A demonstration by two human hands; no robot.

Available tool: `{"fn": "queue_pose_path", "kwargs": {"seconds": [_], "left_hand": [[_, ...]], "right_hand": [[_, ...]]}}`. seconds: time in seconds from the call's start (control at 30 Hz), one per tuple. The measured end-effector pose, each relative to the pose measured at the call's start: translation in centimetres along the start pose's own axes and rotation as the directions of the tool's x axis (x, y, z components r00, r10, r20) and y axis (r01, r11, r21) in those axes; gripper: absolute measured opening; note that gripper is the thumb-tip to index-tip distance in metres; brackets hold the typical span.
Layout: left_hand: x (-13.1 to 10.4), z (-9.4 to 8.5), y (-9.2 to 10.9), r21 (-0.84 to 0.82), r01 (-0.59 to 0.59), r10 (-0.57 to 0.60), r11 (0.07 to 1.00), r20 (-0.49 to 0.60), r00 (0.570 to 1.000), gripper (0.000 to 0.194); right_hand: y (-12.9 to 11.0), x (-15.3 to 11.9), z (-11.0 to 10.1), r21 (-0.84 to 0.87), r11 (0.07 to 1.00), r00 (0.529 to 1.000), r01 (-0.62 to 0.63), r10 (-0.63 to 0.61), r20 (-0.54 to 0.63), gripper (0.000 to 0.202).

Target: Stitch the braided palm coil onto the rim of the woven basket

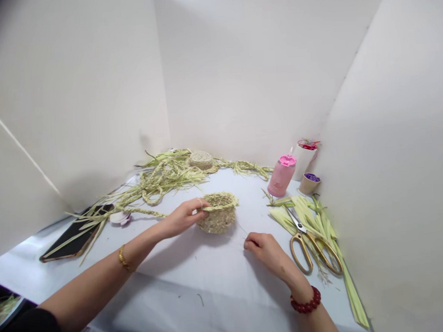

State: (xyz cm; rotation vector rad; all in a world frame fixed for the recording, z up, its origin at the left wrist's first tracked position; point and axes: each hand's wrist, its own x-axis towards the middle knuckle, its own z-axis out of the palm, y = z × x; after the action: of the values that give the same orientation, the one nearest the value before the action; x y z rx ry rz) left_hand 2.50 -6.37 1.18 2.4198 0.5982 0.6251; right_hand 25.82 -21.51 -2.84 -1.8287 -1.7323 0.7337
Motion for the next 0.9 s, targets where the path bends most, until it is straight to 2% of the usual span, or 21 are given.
{"fn": "queue_pose_path", "kwargs": {"seconds": [0.1, 0.23, 0.37, 0.47, 0.53, 0.63, 0.7, 0.73, 0.8, 0.83, 0.9], "left_hand": [[-1.2, -2.2, -0.3, -0.057, 0.078, -0.073, 0.995, 0.093, 0.993, 0.025], [-2.6, -3.3, 0.3, -0.036, 0.037, -0.028, 0.999, 0.225, 0.974, 0.025], [-2.7, -3.7, 1.7, -0.093, 0.021, 0.01, 0.995, 0.325, 0.946, 0.033], [-2.6, -4.4, 2.6, -0.29, 0.035, 0.056, 0.956, 0.3, 0.952, 0.027], [-2.8, -5.4, 3.1, -0.476, 0.087, 0.036, 0.875, 0.243, 0.969, 0.028], [-3.7, -7.7, 3.6, -0.736, 0.222, -0.095, 0.639, 0.21, 0.973, 0.03], [-4.3, -9.7, 3.6, -0.82, 0.293, -0.174, 0.491, 0.238, 0.956, 0.028], [-4.6, -10.6, 3.6, -0.839, 0.296, -0.196, 0.456, 0.229, 0.953, 0.027], [-4.7, -11.8, 3.7, -0.851, 0.239, -0.216, 0.467, 0.152, 0.965, 0.027], [-4.7, -11.8, 3.9, -0.83, 0.208, -0.222, 0.518, 0.104, 0.969, 0.025], [-4.3, -10.4, 4.6, -0.706, 0.173, -0.226, 0.687, 0.019, 0.974, 0.021]], "right_hand": [[0.1, -0.4, -2.4, -0.023, 1.0, 0.995, -0.004, 0.002, -0.097, 0.024], [-1.9, -1.3, -6.2, -0.063, 0.998, 0.975, 0.031, -0.044, -0.219, 0.026], [-5.8, -2.1, -8.7, -0.013, 0.992, 0.974, 0.124, -0.124, -0.19, 0.029], [-8.4, -2.0, -9.6, 0.026, 0.981, 0.968, 0.193, -0.187, -0.167, 0.031], [-9.2, -1.5, -9.9, 0.019, 0.974, 0.958, 0.225, -0.217, -0.189, 0.029], [-8.8, -0.5, -10.1, 0.006, 0.98, 0.954, 0.2, -0.193, -0.227, 0.026], [-8.1, 0.0, -10.1, 0.034, 0.986, 0.961, 0.163, -0.151, -0.231, 0.025], [-7.8, 0.1, -10.1, 0.064, 0.987, 0.964, 0.15, -0.132, -0.233, 0.025], [-8.0, 0.2, -9.9, 0.13, 0.981, 0.963, 0.146, -0.111, -0.244, 0.025], [-8.3, 0.2, -9.8, 0.157, 0.975, 0.961, 0.154, -0.111, -0.253, 0.025], [-9.5, 0.5, -9.5, 0.187, 0.966, 0.959, 0.178, -0.128, -0.251, 0.025]]}}
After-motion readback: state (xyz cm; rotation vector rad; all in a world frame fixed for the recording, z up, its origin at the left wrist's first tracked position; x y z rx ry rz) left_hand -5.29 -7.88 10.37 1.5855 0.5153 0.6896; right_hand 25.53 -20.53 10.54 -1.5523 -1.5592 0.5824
